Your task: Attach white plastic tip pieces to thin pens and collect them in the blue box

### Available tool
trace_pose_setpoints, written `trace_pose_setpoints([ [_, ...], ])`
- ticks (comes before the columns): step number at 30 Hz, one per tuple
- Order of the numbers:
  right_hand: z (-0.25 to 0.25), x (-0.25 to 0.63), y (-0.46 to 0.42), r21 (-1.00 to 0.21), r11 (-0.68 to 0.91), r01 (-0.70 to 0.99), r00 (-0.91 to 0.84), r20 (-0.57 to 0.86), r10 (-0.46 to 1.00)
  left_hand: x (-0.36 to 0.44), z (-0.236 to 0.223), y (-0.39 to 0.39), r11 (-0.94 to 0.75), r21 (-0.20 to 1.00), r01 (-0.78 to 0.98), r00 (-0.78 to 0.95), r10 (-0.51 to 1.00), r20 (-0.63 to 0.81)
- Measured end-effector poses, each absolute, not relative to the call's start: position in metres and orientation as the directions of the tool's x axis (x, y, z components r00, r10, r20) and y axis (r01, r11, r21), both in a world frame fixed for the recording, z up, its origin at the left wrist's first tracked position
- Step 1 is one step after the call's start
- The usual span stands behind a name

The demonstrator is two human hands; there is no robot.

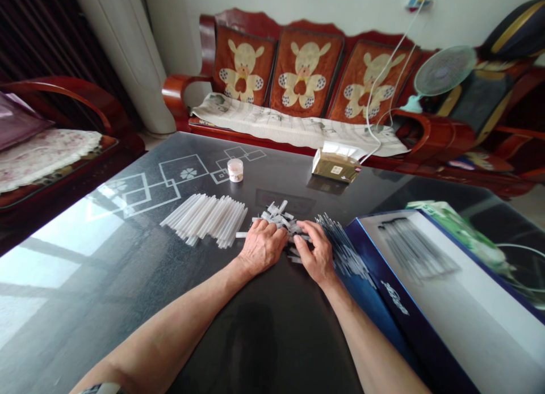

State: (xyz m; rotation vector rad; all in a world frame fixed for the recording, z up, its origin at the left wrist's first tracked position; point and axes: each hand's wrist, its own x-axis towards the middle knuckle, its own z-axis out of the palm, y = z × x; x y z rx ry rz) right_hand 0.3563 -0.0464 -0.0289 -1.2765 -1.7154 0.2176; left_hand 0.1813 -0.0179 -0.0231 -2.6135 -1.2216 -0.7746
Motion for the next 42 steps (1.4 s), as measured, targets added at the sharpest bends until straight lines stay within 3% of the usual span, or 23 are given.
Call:
trace_pose_setpoints([
  [10,-0.030,0.357,-0.044,-0.607,0.492,0.624,0.000,0.629,0.777,0.181,-0.024,-0.017,-0.650,0.093,0.754,0.525,0.681,0.511],
  [18,-0.032,0.356,-0.044,-0.539,0.464,0.703,-0.040,0.621,0.783,0.181,-0.023,-0.018,-0.650,0.090,0.754,0.517,0.673,0.529],
  [29,-0.027,0.353,-0.048,-0.578,0.517,0.631,-0.025,0.651,0.758,0.183,-0.022,-0.021,-0.692,0.107,0.713,0.552,0.650,0.523],
  [32,-0.029,0.356,-0.047,-0.634,0.479,0.607,0.069,0.643,0.763,0.182,-0.021,-0.022,-0.669,0.111,0.735,0.523,0.663,0.535],
  [36,-0.035,0.364,-0.043,-0.754,0.347,0.558,0.362,0.597,0.716,0.181,-0.022,-0.020,-0.601,0.135,0.788,0.445,0.706,0.551],
  [39,-0.032,0.362,-0.044,-0.672,0.362,0.646,0.352,0.684,0.639,0.180,-0.023,-0.019,-0.603,0.125,0.788,0.451,0.703,0.551],
  [42,-0.026,0.353,-0.052,-0.447,0.441,0.778,0.093,0.777,0.623,0.181,-0.023,-0.019,-0.636,0.111,0.763,0.482,0.675,0.559],
])
